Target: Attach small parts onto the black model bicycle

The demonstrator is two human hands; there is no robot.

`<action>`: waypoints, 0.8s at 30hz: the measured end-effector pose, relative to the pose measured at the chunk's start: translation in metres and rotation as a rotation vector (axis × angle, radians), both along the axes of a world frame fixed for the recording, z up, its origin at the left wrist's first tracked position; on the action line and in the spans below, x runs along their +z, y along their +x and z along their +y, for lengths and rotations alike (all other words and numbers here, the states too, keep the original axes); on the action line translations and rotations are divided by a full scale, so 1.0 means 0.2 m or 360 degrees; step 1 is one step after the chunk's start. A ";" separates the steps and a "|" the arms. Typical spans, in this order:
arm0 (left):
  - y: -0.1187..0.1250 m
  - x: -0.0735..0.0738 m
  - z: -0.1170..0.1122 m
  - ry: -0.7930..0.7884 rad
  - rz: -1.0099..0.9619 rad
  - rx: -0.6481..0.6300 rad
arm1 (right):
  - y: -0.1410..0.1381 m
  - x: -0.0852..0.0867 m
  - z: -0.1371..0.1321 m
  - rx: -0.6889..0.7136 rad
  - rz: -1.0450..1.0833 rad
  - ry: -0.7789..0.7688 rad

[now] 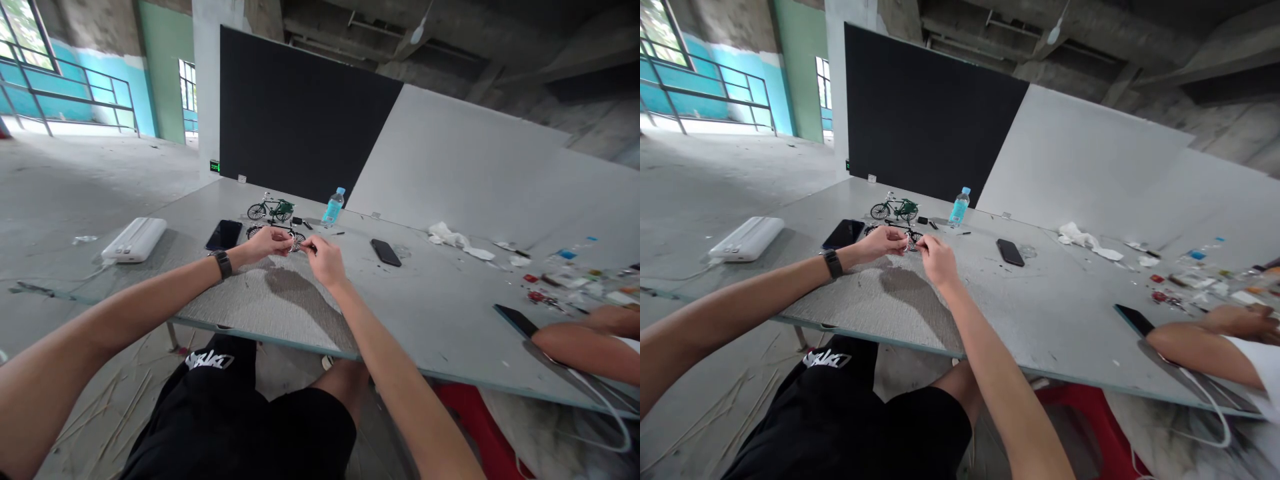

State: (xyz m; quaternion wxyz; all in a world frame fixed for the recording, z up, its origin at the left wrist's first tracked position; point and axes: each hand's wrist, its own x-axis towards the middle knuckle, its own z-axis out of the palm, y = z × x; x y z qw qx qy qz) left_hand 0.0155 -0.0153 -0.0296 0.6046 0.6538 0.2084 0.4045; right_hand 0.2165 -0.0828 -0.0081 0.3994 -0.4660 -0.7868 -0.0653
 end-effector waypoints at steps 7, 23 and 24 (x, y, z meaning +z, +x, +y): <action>0.00 0.02 -0.02 -0.0033 0.0044 0.0049 | 0.00 0.02 -0.01 -0.0023 -0.0188 -0.0040; 0.00 0.00 0.00 -0.0003 0.0036 0.0011 | 0.00 0.01 0.02 0.0067 0.0270 -0.0035; 0.00 0.00 0.00 -0.0007 0.0037 0.0003 | 0.00 0.01 0.02 0.0093 0.0307 -0.0047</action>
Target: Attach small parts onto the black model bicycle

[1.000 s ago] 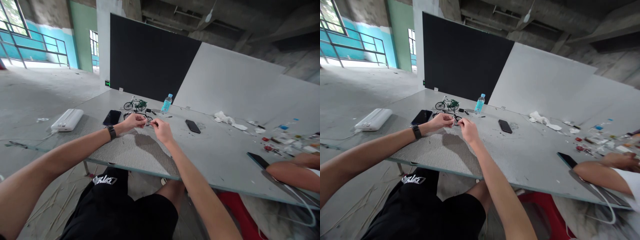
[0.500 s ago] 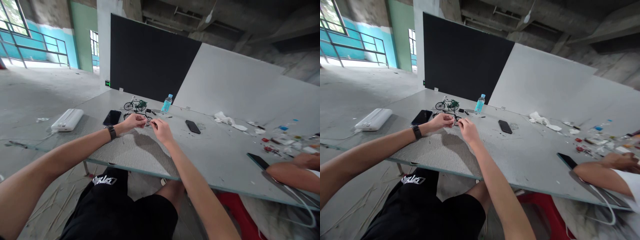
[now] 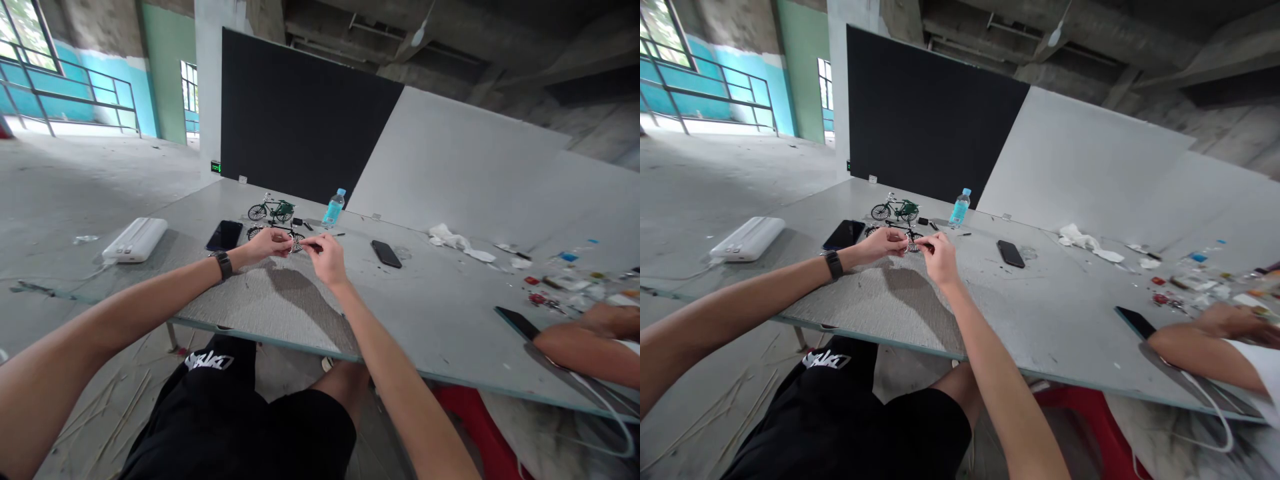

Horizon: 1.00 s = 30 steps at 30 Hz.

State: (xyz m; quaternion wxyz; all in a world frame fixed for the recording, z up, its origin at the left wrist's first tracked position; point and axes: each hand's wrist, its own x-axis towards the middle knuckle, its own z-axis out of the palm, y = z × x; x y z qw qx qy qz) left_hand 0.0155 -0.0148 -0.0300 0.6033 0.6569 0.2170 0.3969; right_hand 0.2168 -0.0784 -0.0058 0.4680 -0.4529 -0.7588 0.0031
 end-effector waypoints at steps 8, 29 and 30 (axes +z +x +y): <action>0.00 -0.01 0.00 0.0005 -0.0037 0.0004 | 0.02 0.00 0.00 0.0067 -0.0010 -0.0078; -0.02 0.03 -0.01 0.0126 0.0079 0.0037 | 0.05 0.05 -0.05 -0.0175 -0.0425 -0.0280; -0.02 0.03 -0.02 0.0138 0.0075 0.0027 | 0.05 0.05 -0.05 -0.0159 -0.0409 -0.0289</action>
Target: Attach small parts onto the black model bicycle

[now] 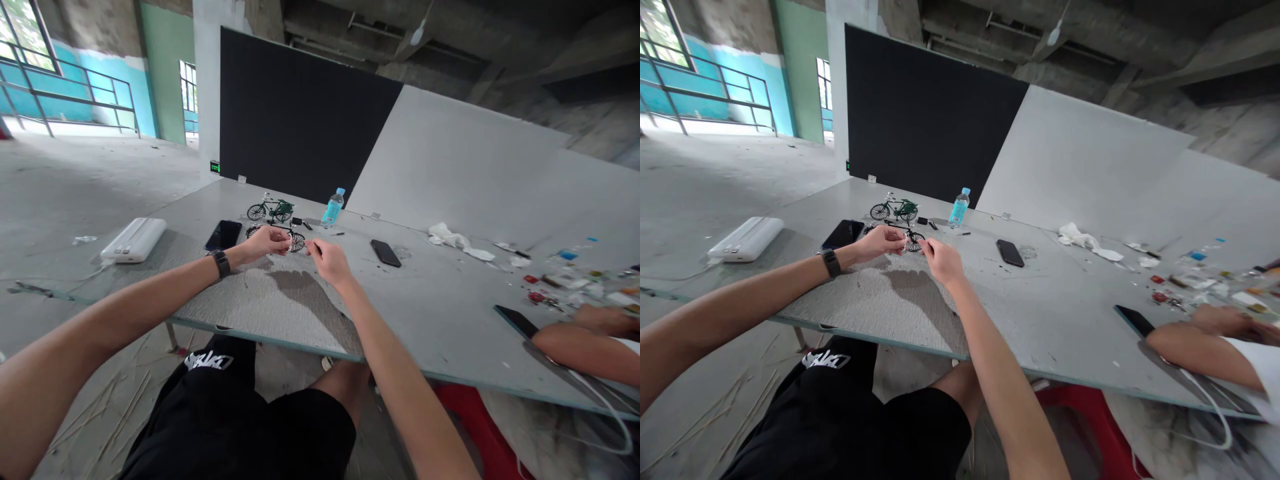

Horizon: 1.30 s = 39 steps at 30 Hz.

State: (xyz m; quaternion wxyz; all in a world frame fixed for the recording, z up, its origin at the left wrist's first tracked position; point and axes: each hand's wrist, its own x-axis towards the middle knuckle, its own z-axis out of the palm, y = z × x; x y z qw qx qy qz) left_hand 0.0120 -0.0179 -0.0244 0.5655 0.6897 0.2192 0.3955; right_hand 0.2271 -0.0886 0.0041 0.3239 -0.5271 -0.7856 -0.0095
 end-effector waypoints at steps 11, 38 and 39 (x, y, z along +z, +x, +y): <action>0.00 0.00 0.00 0.0041 0.0002 0.0049 | 0.03 0.00 0.02 0.0158 0.0215 -0.0042; -0.04 0.07 0.01 0.0139 0.0012 0.0061 | 0.02 0.00 0.00 0.0289 0.0053 0.0008; -0.04 0.07 0.01 0.0181 0.0026 0.0074 | 0.01 0.00 0.00 0.0277 0.0114 -0.0017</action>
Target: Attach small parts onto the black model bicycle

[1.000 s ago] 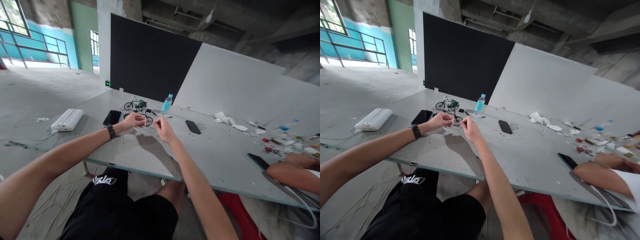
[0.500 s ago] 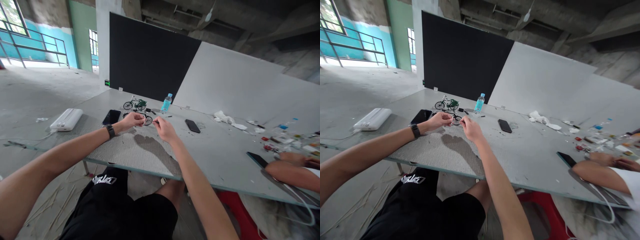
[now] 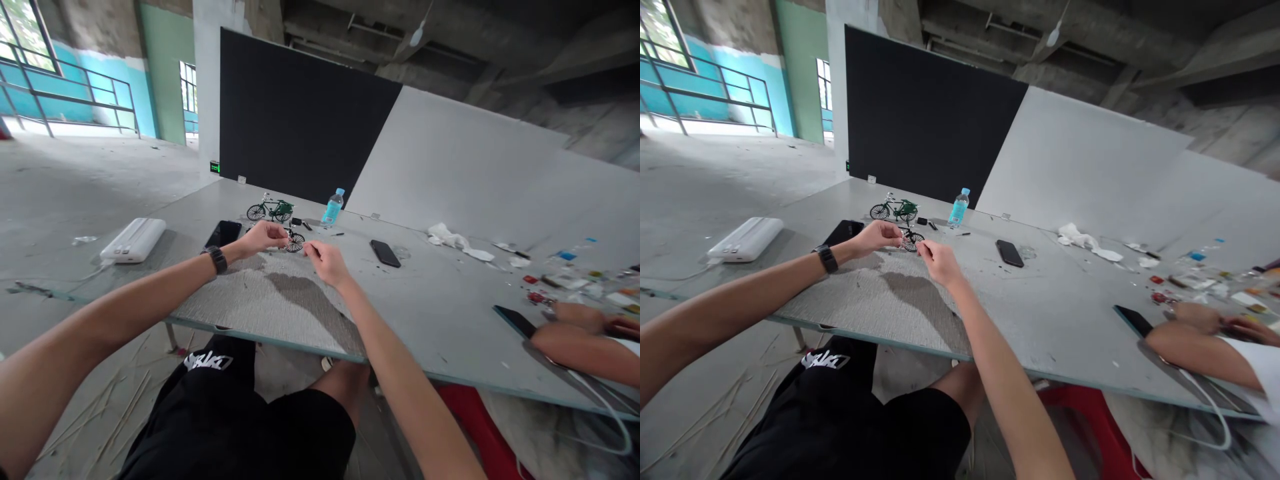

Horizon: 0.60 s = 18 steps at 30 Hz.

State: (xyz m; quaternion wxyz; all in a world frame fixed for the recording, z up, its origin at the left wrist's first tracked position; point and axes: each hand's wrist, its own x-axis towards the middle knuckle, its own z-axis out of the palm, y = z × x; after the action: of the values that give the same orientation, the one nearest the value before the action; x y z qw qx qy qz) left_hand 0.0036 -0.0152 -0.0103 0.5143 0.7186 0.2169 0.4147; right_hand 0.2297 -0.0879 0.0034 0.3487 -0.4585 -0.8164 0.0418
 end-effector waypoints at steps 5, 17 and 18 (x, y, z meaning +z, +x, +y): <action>0.00 0.01 0.02 0.0160 0.0063 0.0057 | -0.03 -0.01 0.01 0.0029 0.0350 -0.0397; -0.04 0.08 -0.03 0.0699 0.0233 0.0120 | 0.00 0.02 -0.02 0.0354 0.1052 -0.1426; -0.03 0.09 -0.03 0.0694 0.0227 0.0115 | 0.00 0.03 -0.02 0.0367 0.1045 -0.1436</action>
State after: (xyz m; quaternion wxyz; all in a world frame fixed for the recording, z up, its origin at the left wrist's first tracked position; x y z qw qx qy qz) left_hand -0.0031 -0.0208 0.0076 0.3152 0.8320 0.1836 0.4180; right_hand 0.2290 -0.0915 0.0091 0.3469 -0.4329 -0.6113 0.5644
